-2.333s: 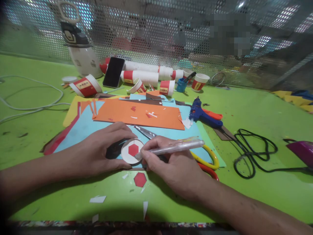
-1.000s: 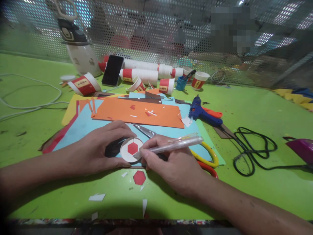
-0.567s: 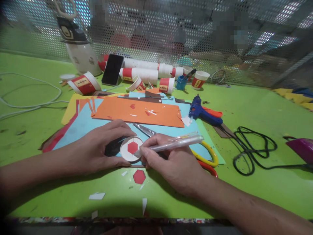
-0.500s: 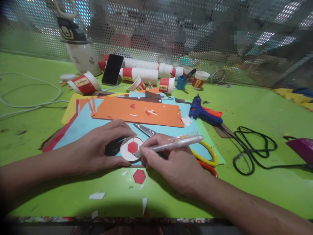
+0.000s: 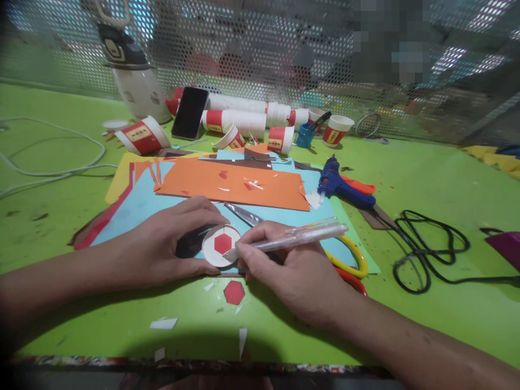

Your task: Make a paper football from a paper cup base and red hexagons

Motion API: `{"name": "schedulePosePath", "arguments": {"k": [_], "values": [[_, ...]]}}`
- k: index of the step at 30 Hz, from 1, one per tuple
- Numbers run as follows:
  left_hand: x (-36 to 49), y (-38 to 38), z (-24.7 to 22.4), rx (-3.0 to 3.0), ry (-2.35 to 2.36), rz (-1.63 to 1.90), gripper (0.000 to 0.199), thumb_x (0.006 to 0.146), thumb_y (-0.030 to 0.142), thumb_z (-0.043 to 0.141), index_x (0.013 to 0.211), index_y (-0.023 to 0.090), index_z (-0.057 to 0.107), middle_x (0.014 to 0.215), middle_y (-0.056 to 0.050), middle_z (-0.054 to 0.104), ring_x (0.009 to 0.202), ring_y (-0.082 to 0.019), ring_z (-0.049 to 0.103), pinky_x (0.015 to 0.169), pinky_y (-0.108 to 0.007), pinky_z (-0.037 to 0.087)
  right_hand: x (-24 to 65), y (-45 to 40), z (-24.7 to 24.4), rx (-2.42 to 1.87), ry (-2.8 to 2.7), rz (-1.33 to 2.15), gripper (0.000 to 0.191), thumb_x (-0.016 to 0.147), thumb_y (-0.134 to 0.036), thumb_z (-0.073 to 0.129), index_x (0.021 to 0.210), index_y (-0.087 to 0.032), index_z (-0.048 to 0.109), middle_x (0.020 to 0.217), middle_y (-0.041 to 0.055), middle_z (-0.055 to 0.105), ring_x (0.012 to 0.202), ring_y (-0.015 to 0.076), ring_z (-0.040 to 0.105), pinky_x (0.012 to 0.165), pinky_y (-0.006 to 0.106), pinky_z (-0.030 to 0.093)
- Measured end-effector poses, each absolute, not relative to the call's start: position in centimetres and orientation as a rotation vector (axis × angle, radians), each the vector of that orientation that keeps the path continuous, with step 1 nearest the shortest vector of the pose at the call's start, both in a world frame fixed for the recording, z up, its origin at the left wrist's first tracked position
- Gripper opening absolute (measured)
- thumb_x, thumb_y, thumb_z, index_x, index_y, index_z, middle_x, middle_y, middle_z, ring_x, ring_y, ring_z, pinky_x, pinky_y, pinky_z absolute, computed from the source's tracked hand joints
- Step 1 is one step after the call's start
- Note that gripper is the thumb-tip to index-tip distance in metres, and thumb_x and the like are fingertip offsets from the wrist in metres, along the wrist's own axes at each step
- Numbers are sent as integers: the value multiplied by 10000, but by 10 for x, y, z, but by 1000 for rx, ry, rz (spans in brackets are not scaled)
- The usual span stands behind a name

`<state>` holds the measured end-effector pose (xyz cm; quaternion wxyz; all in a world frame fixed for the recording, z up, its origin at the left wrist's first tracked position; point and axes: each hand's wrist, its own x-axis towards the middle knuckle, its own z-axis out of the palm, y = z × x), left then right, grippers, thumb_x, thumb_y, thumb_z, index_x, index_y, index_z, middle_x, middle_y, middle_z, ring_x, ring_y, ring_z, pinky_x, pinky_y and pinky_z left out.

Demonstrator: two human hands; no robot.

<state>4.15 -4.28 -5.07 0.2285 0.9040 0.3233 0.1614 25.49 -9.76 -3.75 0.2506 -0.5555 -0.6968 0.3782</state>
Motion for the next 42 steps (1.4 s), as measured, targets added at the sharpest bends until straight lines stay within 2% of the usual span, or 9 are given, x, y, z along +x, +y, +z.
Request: {"name": "schedulePosePath", "arguments": {"k": [8,19,26,42], "values": [[41,-43,-53,2505,852,476,359,783,411,674,1017,153,583,975,-65,531,912,-213,516,785,-345,435,256,-98,-37,-1526,-1910,1039,137,888,-254,542,797,-240,643,705,-24,685,657,138,629,620,255,476],[40,-44,-49,2515,843,476,311,774,344,693,1011,172,589,991,-63,533,935,-215,521,800,-341,440,255,-98,-36,-1515,-1925,1063,134,874,-235,546,789,-226,649,707,-12,692,659,145,625,608,262,464],[41,-45,-50,2516,843,493,337,786,386,678,1026,172,581,994,-66,532,929,-215,526,799,-348,455,255,-97,-36,-1509,-1889,1029,136,881,-236,547,779,-238,637,669,-29,679,625,131,623,601,245,480],[38,-47,-49,2547,800,518,297,802,299,669,1066,193,583,1033,-76,513,959,-218,518,828,-341,452,253,-98,-36,-1493,-1964,1044,123,861,-221,551,783,-224,647,716,-4,694,661,151,625,594,262,461]]}}
